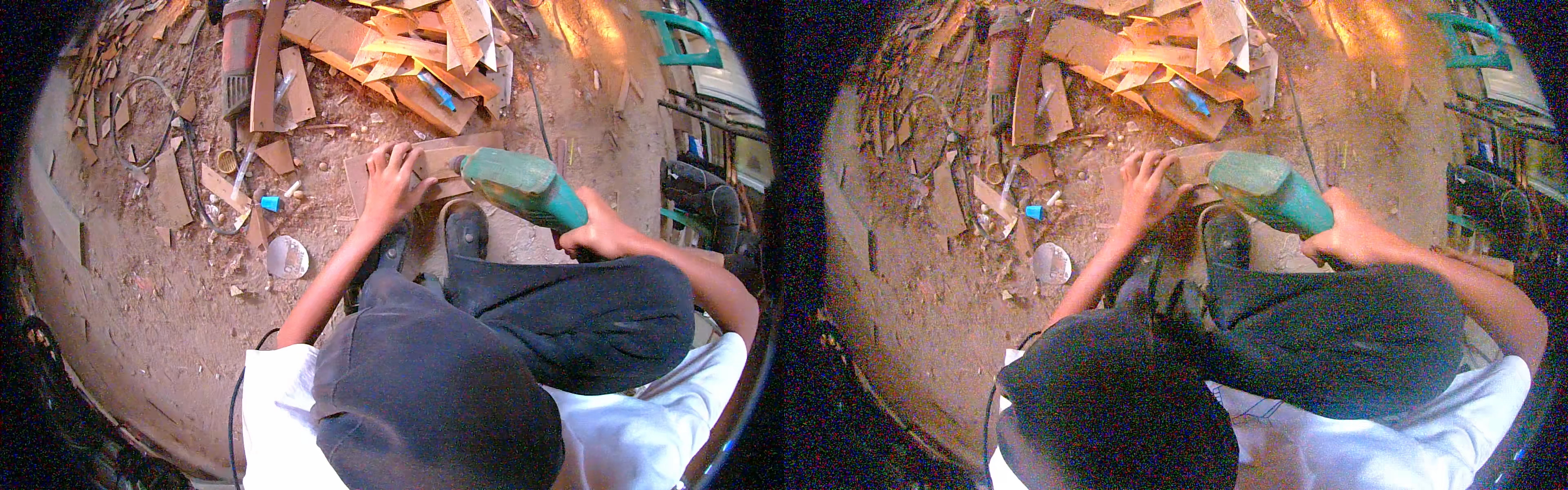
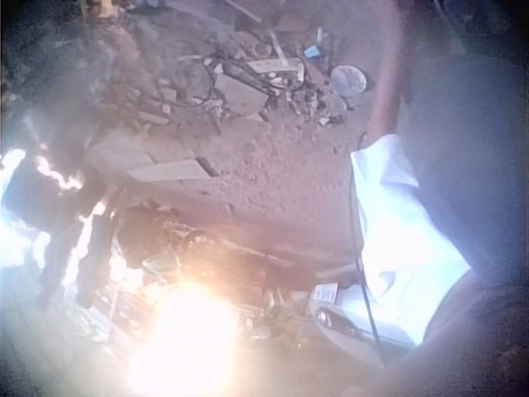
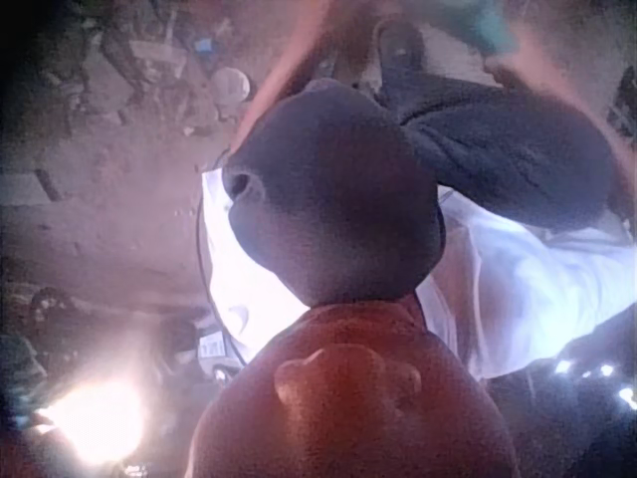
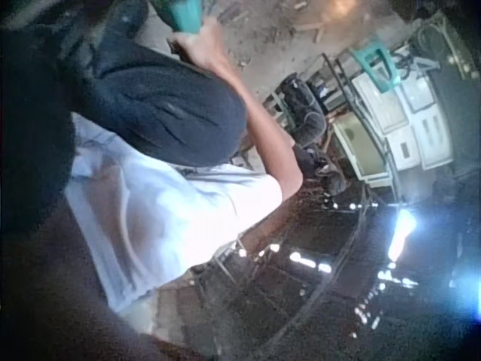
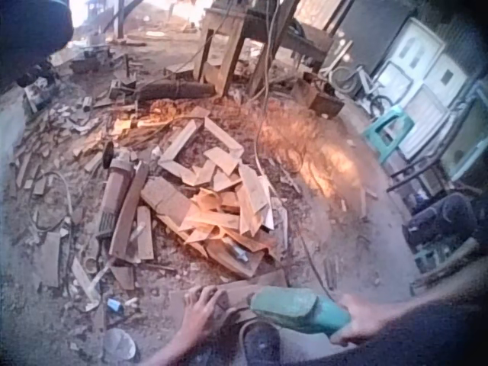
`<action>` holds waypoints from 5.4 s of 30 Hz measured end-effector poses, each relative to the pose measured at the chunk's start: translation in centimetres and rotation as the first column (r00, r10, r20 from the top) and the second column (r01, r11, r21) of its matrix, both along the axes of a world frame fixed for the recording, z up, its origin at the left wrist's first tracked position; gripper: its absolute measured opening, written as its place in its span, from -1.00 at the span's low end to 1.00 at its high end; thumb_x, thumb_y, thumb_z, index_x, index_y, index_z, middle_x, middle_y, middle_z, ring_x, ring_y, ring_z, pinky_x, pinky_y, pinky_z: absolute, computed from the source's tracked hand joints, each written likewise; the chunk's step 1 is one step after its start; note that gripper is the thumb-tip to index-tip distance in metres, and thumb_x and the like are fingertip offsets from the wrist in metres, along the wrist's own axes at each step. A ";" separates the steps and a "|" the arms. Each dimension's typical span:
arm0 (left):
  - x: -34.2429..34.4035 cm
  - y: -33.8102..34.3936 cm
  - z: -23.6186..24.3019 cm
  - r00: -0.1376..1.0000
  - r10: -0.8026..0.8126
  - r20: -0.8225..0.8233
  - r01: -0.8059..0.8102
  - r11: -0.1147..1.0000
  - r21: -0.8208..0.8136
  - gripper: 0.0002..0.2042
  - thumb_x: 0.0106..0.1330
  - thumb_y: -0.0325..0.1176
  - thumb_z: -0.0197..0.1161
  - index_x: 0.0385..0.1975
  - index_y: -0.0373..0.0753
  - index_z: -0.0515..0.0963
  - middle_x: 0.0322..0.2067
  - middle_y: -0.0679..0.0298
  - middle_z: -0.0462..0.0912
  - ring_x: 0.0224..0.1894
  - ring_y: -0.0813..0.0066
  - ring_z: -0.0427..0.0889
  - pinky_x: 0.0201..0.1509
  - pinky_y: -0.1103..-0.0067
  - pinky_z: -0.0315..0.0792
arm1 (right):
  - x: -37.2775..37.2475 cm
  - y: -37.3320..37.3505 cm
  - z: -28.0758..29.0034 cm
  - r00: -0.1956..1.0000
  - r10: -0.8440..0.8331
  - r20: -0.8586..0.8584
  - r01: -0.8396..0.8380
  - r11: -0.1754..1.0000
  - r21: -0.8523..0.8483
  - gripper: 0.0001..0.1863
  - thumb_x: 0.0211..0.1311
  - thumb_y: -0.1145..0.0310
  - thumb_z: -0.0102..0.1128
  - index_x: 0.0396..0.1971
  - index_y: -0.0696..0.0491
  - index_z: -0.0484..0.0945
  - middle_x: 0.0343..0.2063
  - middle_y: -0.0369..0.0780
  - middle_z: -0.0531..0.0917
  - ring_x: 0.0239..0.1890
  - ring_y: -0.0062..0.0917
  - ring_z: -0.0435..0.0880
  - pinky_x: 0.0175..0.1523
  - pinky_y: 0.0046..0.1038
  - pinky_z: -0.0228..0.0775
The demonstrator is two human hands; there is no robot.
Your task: The person uses a jigsaw to cut a rectangular piece of wood on the ground. They hold the wood with one hand and guide the tool with the other, cutting along a marked line.
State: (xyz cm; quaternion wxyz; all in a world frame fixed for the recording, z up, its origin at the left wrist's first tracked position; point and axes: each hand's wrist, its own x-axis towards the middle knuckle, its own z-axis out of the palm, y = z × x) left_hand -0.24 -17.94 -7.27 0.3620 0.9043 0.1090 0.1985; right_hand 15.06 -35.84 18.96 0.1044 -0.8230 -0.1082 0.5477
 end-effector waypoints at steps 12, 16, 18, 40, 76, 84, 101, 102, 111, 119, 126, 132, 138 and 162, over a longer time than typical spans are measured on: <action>0.2 0.1 0.6 0.998 -0.007 -0.064 0.004 0.999 -0.053 -0.49 -0.01 -0.14 0.39 -0.04 -0.18 0.45 -0.01 0.23 0.41 0.09 0.12 0.27 0.14 0.26 0.17 | 3.9 3.6 1.0 0.991 -0.051 -0.124 0.042 0.997 -0.071 -0.85 -0.36 0.41 0.23 -0.68 0.14 0.51 -0.68 -0.21 0.59 -0.68 -0.57 0.55 -0.54 -0.50 0.38; 0.2 0.0 0.6 0.997 0.004 -0.079 -0.007 0.999 -0.038 -0.49 0.00 -0.14 0.38 -0.04 -0.18 0.45 -0.01 0.23 0.41 0.09 0.11 0.26 0.14 0.26 0.17 | 2.9 3.5 1.6 0.972 -0.195 -0.133 0.193 0.981 -0.033 -0.73 -0.41 0.53 0.07 -0.51 0.22 0.48 -0.65 -0.19 0.55 -0.65 -0.54 0.51 -0.55 -0.51 0.36; 0.2 0.1 0.7 0.997 -0.002 -0.075 -0.001 0.999 -0.044 -0.48 -0.01 -0.14 0.39 -0.04 -0.19 0.45 -0.01 0.23 0.41 0.09 0.11 0.26 0.14 0.26 0.16 | 2.7 3.5 1.6 0.964 -0.227 -0.140 0.222 0.974 -0.051 -0.73 -0.40 0.48 0.15 -0.52 0.21 0.49 -0.65 -0.18 0.56 -0.62 -0.50 0.53 -0.49 -0.47 0.38; 0.3 0.0 0.2 0.996 -0.018 -0.087 0.015 0.999 -0.031 -0.46 -0.02 -0.13 0.40 -0.02 -0.20 0.46 0.02 0.25 0.41 0.08 0.11 0.27 0.10 0.27 0.18 | 1.8 0.9 0.5 0.906 0.412 0.099 -0.417 0.908 0.040 -0.71 -0.46 0.38 0.25 -0.69 0.21 0.37 -0.74 -0.04 0.41 -0.64 -0.24 0.48 -0.41 -0.30 0.34; 0.4 -0.1 0.3 0.996 -0.004 -0.084 -0.001 0.999 -0.048 -0.47 -0.05 -0.16 0.41 -0.05 -0.23 0.48 -0.01 0.25 0.44 0.07 0.09 0.28 0.13 0.27 0.18 | 2.0 2.2 0.9 1.000 0.004 0.007 -0.003 0.993 -0.121 -0.74 -0.42 0.40 0.32 -0.64 0.19 0.47 -0.69 -0.16 0.53 -0.63 -0.41 0.53 -0.46 -0.32 0.38; 0.1 0.2 0.4 0.997 -0.023 -0.074 0.018 0.998 -0.067 -0.43 -0.05 -0.15 0.41 -0.01 -0.22 0.46 0.01 0.21 0.43 0.09 0.07 0.27 0.18 0.25 0.15 | 0.6 4.1 1.7 0.968 0.235 0.093 -0.220 0.964 -0.148 -0.75 -0.45 0.33 0.31 -0.79 0.18 0.47 -0.75 -0.09 0.56 -0.68 -0.32 0.57 -0.47 -0.26 0.39; 0.5 -0.1 1.1 0.997 -0.014 -0.070 0.012 0.999 -0.037 -0.45 -0.06 -0.19 0.45 -0.03 -0.20 0.47 -0.01 0.19 0.43 0.12 0.07 0.27 0.22 0.24 0.12 | 0.0 3.6 1.6 0.976 0.203 0.084 -0.195 0.976 -0.091 -0.75 -0.39 0.34 0.29 -0.72 0.22 0.50 -0.74 -0.07 0.55 -0.64 -0.36 0.59 -0.46 -0.29 0.39; 0.4 -0.1 1.1 0.997 -0.018 -0.070 0.015 0.999 -0.030 -0.45 -0.07 -0.19 0.45 -0.04 -0.20 0.47 -0.01 0.19 0.43 0.12 0.08 0.27 0.22 0.24 0.12 | -0.2 3.4 1.7 0.967 0.231 0.104 -0.220 0.970 -0.107 -0.74 -0.38 0.33 0.29 -0.70 0.22 0.50 -0.73 -0.05 0.56 -0.62 -0.32 0.60 -0.45 -0.28 0.40; 0.4 0.2 0.9 0.999 -0.012 -0.051 0.011 1.000 -0.026 -0.46 -0.10 -0.19 0.46 -0.07 -0.17 0.47 -0.04 0.19 0.44 0.10 0.07 0.27 0.22 0.25 0.12 | -0.4 3.0 1.4 0.871 0.472 0.139 -0.465 0.882 -0.080 -0.66 -0.33 0.20 0.27 -0.63 0.22 0.57 -0.58 0.08 0.61 -0.45 -0.07 0.65 -0.31 -0.15 0.49; 0.3 -0.3 0.9 0.998 -0.016 -0.061 0.015 1.000 -0.017 -0.46 -0.09 -0.19 0.46 -0.06 -0.18 0.46 -0.04 0.18 0.44 0.10 0.06 0.28 0.22 0.24 0.12 | -0.5 1.9 0.7 0.851 0.505 0.145 -0.500 0.863 -0.075 -0.63 -0.31 0.16 0.33 -0.61 0.19 0.54 -0.59 0.06 0.60 -0.46 -0.05 0.62 -0.29 -0.16 0.46; 0.3 0.2 0.0 0.998 -0.021 -0.064 0.019 1.000 -0.022 -0.47 -0.01 -0.13 0.42 -0.03 -0.19 0.47 0.00 0.19 0.45 0.11 0.07 0.29 0.23 0.22 0.11 | 0.9 2.3 0.7 0.993 0.099 0.058 -0.099 0.995 -0.004 -0.72 -0.34 0.25 0.31 -0.75 0.20 0.56 -0.74 -0.11 0.58 -0.69 -0.43 0.58 -0.57 -0.34 0.40; 0.4 0.0 0.2 0.999 -0.012 -0.053 0.011 1.000 -0.024 -0.43 -0.03 -0.16 0.42 -0.01 -0.24 0.43 -0.01 0.19 0.42 0.07 0.06 0.29 0.17 0.25 0.16 | 1.6 -0.1 -1.0 0.984 -0.157 -0.088 0.159 0.987 0.022 -0.85 -0.36 0.41 0.25 -0.81 0.10 0.45 -0.80 -0.22 0.51 -0.76 -0.53 0.51 -0.63 -0.44 0.34; 0.5 0.1 0.9 0.998 -0.021 -0.057 0.018 0.999 -0.037 -0.43 -0.05 -0.18 0.43 -0.01 -0.24 0.43 0.00 0.21 0.42 0.07 0.07 0.28 0.16 0.25 0.18 | 1.7 -0.2 -0.7 0.984 -0.150 -0.098 0.151 0.988 0.004 -0.84 -0.35 0.41 0.24 -0.79 0.12 0.44 -0.80 -0.23 0.51 -0.76 -0.53 0.50 -0.61 -0.43 0.33; 0.0 -0.2 0.3 0.999 0.025 -0.023 -0.026 0.998 -0.050 -0.48 -0.08 -0.20 0.45 -0.09 -0.20 0.45 -0.13 0.11 0.40 -0.01 0.09 0.33 0.06 0.25 0.21 | 2.0 3.5 1.8 0.798 -0.509 -0.322 0.537 0.843 -0.001 -0.71 -0.23 0.32 0.05 -0.44 0.17 0.44 -0.58 -0.16 0.54 -0.71 -0.46 0.49 -0.58 -0.38 0.47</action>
